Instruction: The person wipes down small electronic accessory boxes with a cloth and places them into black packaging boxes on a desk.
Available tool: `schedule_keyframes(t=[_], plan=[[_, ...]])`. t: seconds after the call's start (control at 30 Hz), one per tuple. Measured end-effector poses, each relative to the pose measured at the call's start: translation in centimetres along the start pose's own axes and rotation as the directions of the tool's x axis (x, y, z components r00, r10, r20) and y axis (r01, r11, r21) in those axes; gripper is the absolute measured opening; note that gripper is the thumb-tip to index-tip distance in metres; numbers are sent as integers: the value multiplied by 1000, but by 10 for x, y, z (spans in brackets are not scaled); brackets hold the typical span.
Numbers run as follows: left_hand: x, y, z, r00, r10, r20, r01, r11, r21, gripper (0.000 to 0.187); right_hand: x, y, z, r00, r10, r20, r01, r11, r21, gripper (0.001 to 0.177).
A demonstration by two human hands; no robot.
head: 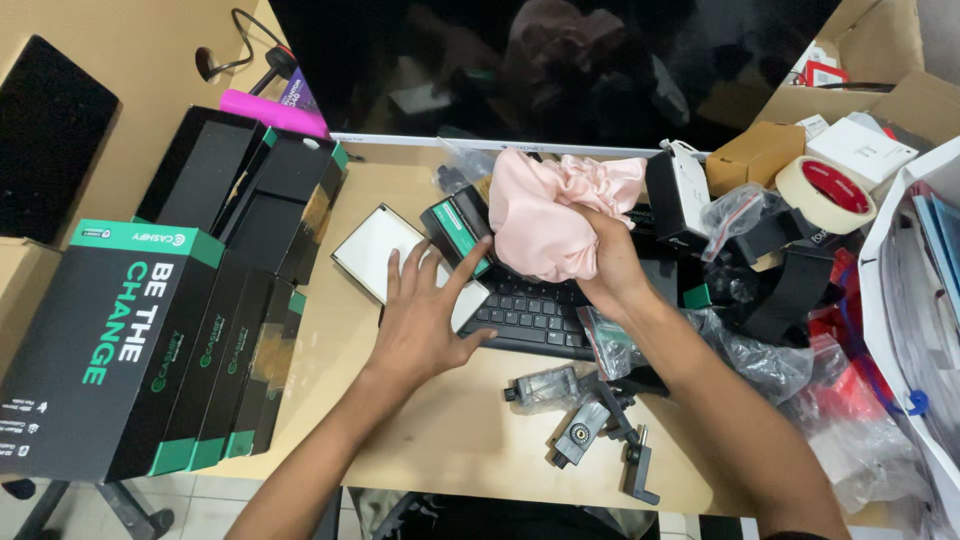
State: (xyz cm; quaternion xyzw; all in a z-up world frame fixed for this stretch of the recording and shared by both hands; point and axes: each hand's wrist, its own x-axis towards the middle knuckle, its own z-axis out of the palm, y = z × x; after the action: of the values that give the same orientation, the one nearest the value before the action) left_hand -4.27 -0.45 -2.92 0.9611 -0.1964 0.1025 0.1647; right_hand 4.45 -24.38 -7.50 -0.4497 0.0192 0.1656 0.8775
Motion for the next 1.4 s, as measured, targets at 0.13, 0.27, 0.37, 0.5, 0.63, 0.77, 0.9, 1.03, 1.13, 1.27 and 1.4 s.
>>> schedule_keyframes(t=[0.13, 0.27, 0.37, 0.5, 0.63, 0.77, 0.9, 1.03, 1.13, 1.27, 1.4], plan=[[-9, 2, 1, 997, -52, 57, 51, 999, 18, 102, -1, 0, -2, 1000, -20, -3, 20, 1000, -10, 35], [-22, -6, -4, 993, -83, 82, 76, 993, 85, 91, 4, -1, -6, 1000, -26, 4, 26, 1000, -4, 35], [-35, -15, -2, 990, -143, -5, 142, 988, -57, 65, 4, 2, -9, 999, -42, 22, 42, 999, 2, 34], [-47, -32, 0, 885, -153, -440, 52, 971, -233, 35, 3, 1, -7, 999, -42, 20, 42, 999, -5, 36], [-52, -56, -11, 790, -355, -500, 73, 864, -498, 33, 1, -1, -2, 999, -32, 38, 33, 999, -16, 36], [-46, -73, -7, 766, -410, -494, 154, 864, -479, 33, -2, -3, 2, 1000, -26, 1, 26, 999, -39, 36], [-41, -73, -3, 762, -436, -478, 146, 836, -530, 32, -3, -2, 1, 999, -32, -1, 32, 999, -44, 36], [-36, -63, -10, 807, -353, -474, 132, 890, -437, 32, -4, -11, 6, 999, -49, 1, 49, 999, -8, 36], [-33, -55, -16, 817, -373, -439, 188, 893, -410, 36, -11, -30, 11, 993, -113, -34, 114, 993, 42, 40], [-30, -54, -19, 814, -385, -435, 209, 892, -400, 37, -27, -62, 8, 928, -361, -86, 369, 922, 114, 40], [-33, -42, -8, 862, -346, -370, 157, 877, -454, 39, -43, -95, -13, 867, -497, 28, 484, 855, 183, 49]])
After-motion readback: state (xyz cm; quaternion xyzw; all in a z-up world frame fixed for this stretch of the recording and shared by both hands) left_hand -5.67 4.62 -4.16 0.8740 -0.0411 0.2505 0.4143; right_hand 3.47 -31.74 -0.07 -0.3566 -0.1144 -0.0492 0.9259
